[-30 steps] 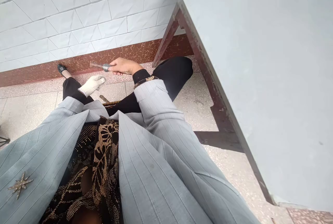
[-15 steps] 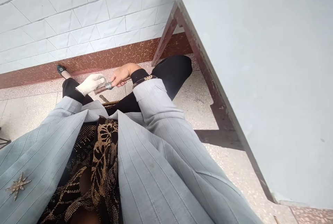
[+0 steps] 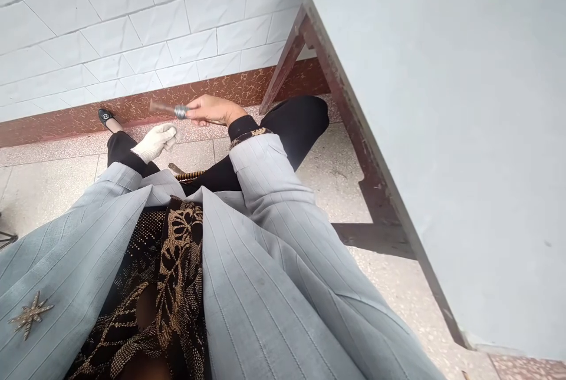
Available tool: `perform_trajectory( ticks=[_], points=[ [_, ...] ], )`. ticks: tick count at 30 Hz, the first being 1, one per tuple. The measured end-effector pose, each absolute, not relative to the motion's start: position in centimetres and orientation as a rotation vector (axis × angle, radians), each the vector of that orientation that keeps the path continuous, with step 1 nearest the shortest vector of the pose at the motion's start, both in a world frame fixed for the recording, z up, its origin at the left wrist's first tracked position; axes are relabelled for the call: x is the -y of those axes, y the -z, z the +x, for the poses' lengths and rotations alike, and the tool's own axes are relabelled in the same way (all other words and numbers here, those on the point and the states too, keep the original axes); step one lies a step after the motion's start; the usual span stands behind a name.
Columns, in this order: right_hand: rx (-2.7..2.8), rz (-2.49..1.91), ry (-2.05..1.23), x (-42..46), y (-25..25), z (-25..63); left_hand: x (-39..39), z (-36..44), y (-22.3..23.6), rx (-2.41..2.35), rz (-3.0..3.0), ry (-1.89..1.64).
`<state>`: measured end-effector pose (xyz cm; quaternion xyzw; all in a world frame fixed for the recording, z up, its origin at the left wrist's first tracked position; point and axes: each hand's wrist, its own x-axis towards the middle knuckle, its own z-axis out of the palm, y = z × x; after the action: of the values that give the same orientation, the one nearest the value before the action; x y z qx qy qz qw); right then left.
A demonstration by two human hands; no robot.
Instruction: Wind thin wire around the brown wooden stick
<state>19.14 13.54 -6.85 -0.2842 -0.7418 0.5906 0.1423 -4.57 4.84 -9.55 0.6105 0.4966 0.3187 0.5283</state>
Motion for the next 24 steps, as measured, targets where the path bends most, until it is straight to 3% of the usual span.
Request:
perform_trajectory(
  ticks=[5,11,14,20,24],
  points=[
    [1.986,-1.252,-1.409,-14.3,7.5,18.6,-4.6,-4.2,8.9,-1.208,1.556,-0.621],
    [2.438,-1.616,-1.191,-13.8,7.2,18.1,-4.3,-3.5,8.0,-1.317,1.655,-0.569],
    [2.683,-1.577,-1.331,-13.5,7.3,18.0,-4.6,-3.8,8.2,-1.341,1.739,-0.55],
    [2.66,-1.153,-2.03,-13.1,7.0,18.5,-5.2,-4.6,8.7,-1.414,1.703,-0.621],
    [2.225,-0.789,-1.892,-13.1,6.1,19.4,-5.0,-4.3,8.3,-1.309,1.522,-0.69]
  ],
)
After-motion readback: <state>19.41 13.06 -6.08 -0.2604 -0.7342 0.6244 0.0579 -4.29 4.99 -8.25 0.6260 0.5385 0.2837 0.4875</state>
